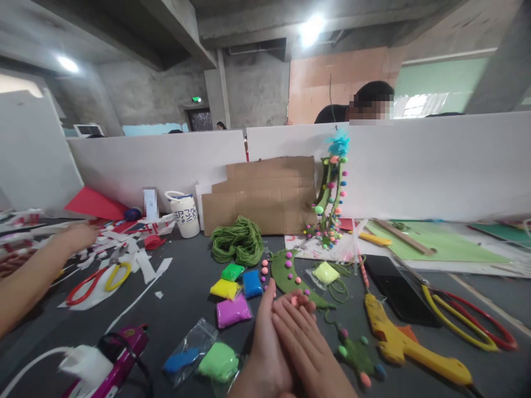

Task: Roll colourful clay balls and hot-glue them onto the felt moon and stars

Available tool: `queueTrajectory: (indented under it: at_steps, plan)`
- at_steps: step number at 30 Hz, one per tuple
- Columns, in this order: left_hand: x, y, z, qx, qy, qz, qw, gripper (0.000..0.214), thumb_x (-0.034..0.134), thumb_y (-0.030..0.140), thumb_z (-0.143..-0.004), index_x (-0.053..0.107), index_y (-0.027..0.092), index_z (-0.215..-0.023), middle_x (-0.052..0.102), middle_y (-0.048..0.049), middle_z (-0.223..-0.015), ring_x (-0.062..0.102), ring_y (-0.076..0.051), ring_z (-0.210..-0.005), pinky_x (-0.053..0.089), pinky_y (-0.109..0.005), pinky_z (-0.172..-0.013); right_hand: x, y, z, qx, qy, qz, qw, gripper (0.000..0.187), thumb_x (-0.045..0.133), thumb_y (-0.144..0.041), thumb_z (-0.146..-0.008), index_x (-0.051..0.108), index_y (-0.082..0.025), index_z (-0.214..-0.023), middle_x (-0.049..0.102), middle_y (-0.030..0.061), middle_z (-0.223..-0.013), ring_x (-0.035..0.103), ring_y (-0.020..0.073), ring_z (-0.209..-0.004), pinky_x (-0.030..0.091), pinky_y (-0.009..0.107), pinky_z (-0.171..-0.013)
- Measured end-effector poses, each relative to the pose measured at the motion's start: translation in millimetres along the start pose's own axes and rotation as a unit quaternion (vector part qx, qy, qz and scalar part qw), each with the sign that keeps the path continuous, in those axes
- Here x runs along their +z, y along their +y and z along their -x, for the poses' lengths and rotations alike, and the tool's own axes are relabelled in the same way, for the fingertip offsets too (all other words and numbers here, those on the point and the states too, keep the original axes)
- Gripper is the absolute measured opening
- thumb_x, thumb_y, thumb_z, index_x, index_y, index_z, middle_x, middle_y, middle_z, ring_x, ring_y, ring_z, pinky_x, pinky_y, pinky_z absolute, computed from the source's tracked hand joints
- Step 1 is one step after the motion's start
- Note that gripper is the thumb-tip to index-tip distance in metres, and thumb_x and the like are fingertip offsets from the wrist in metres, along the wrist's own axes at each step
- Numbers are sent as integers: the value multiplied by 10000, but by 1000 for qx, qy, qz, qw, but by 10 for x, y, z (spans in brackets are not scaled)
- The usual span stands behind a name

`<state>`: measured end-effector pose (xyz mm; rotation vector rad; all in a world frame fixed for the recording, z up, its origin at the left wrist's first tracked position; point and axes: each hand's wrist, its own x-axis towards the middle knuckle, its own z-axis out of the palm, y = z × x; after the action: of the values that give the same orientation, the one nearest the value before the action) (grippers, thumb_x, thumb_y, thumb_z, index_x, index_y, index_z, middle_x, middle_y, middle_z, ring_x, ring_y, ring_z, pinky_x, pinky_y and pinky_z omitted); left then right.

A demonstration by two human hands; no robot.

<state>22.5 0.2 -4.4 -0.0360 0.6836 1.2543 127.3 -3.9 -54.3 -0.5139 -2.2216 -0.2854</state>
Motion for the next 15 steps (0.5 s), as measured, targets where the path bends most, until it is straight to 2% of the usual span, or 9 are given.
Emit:
queueTrajectory:
  at_steps: [2,4,7,9,12,15]
  plan:
    - [3,-30,-3,-32,3,-1,999,419,466,512,-848,567,119,-741,604,-60,-644,634,-184,-608,509,-305,-639,-40,28,8,19,5,-10,1000,607,320,-529,-956,553,-51,-1250,561,126,-1328,354,238,-1343,210,369,-1129]
    - [8,-13,-11,-43,-18,-5,999,443,418,518,-869,568,118,-751,602,-61,-645,628,-182,-596,506,-315,-638,-87,58,16,30,6,-14,999,472,410,-446,-950,581,-96,-1217,597,108,-1290,420,254,-1303,267,408,-1114]
    - [4,53,-27,-17,-42,1,999,480,372,537,-881,569,114,-770,605,-66,-669,617,-161,-597,500,-287,-635,-125,64,5,18,21,-27,999,345,467,-367,-943,604,-144,-1168,678,89,-1174,561,249,-1176,359,422,-1072]
    - [-11,70,-28,2,-37,9,999,473,393,544,-872,564,117,-762,605,-64,-682,615,-148,-612,495,-258,-639,-116,44,-15,-8,21,-39,999,404,434,-431,-955,588,-140,-1189,705,75,-1125,598,230,-1131,351,397,-1083]
    - [-29,42,-12,7,-28,5,1000,430,456,515,-855,576,110,-769,611,-65,-687,623,-153,-629,496,-254,-646,-69,21,-27,-27,-2,-31,999,550,359,-507,-961,519,-92,-1285,640,95,-1235,508,234,-1236,255,385,-1125]
    - [-19,40,1,1,-6,-8,1000,436,447,507,-860,586,100,-785,613,-73,-673,625,-171,-615,501,-282,-631,-31,33,-3,1,-33,-19,999,643,336,-533,-952,423,-53,-1371,528,139,-1353,411,274,-1306,258,421,-1115]
